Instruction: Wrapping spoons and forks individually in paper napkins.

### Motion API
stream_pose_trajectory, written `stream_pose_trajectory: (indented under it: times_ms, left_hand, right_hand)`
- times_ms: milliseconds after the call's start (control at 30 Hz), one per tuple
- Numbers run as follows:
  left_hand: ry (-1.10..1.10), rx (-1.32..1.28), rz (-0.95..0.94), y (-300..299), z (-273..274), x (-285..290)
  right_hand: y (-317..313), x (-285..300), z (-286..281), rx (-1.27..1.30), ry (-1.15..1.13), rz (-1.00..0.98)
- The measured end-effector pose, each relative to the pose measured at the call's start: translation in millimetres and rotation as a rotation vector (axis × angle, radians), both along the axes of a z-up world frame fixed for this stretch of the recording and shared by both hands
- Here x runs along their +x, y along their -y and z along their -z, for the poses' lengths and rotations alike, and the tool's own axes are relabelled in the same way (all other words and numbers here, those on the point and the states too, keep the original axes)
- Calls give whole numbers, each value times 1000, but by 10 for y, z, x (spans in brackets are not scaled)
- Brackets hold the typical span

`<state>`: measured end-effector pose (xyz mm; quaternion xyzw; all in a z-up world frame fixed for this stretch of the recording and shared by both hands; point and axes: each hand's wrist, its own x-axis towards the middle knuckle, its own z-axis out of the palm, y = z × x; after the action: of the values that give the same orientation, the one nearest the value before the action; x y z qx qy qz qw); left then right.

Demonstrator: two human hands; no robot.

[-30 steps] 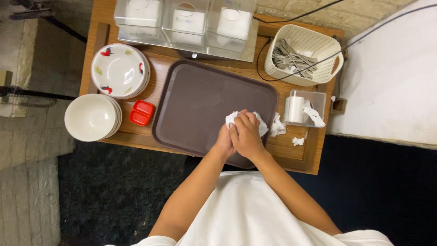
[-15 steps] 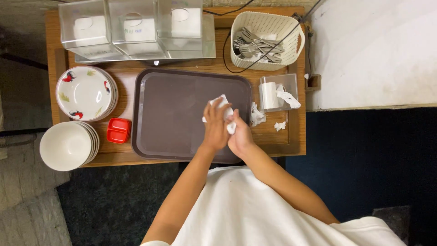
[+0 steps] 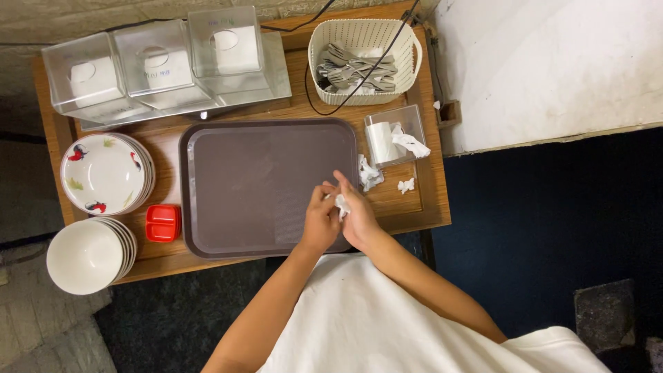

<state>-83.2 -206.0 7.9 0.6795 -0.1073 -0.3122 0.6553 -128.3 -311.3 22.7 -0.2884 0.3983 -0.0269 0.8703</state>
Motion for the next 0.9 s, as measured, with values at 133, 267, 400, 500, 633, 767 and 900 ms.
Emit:
stream_pose_trajectory:
  times_ms: [133,267,400,500,633,767,900]
  left_hand:
    - [915,527,383,96,-242,69]
    - [540,491,697,148,-163,118]
    - [221,389,544,56,286,116]
    - [647,621,737,50,204,65]
    - [664,824,998,134,-149,20]
    - [697,924,913,125,12,78]
    - [699,911,874,141,7,131]
  right_hand:
    - [147,-364,419,79,21,10]
    - [385,-679,870,-529,-138,-141]
    - [677,-803,628,-1222,-646,-507]
    - [723,-808,426,-1573,-505,-677]
    - [770,-806,360,-1799,-162,-542]
    - [1107,-533,249,-1828,-274,-280]
    - [1451,-74,-159,-1928,-339,-168]
